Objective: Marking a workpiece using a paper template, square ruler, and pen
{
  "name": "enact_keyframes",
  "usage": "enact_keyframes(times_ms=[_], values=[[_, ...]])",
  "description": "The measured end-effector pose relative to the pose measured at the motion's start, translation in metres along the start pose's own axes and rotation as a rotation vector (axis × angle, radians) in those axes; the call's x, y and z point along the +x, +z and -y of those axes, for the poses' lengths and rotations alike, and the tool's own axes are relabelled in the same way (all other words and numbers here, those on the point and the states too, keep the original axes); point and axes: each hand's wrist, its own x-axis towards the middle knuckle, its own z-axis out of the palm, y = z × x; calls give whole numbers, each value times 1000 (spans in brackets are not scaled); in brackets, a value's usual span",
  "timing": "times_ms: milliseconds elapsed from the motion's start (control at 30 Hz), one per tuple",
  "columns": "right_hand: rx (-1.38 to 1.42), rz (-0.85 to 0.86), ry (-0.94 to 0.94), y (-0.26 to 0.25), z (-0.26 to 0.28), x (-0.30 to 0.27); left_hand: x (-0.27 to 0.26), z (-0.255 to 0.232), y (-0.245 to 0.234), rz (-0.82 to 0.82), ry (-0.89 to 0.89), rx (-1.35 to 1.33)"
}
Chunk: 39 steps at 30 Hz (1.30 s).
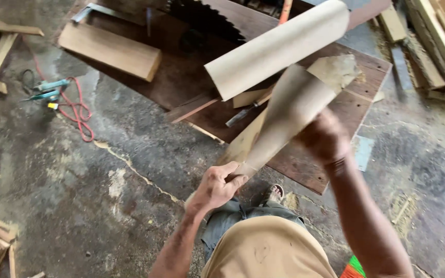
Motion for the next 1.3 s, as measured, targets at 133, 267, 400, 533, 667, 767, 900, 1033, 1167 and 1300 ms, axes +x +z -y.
enact_keyframes(times_ms=[133, 267, 400, 533, 667, 767, 900, 1033, 1167, 1300], values=[[-84, -39, 176, -9, -106, 15, -16, 11, -10, -120, 29, -131], [-270, 160, 151, 65, -156, 36, -21, 17, -54, -183, 67, -214], [-446, 589, 112, 185, -171, 25, -14, 47, -119, -462, 58, -340], [-630, 566, 314, 178, -287, 33, -20, 101, -197, -730, -109, -660], [-721, 391, 459, 199, -346, 26, -31, 124, -275, -888, -117, -736], [-706, 408, 475, 212, -366, 30, -24, 148, -309, -954, -54, -921], [-733, 341, 609, 269, -363, 21, -10, 177, -337, -1047, -58, -1033], [-705, 159, 529, 233, -383, 56, 7, 210, -369, -1016, -100, -1073], [-801, -21, 393, 198, -380, 93, 33, 235, -420, -987, -229, -1162], [-817, -261, 258, 157, -386, 143, 89, 282, -482, -865, -316, -1264]])
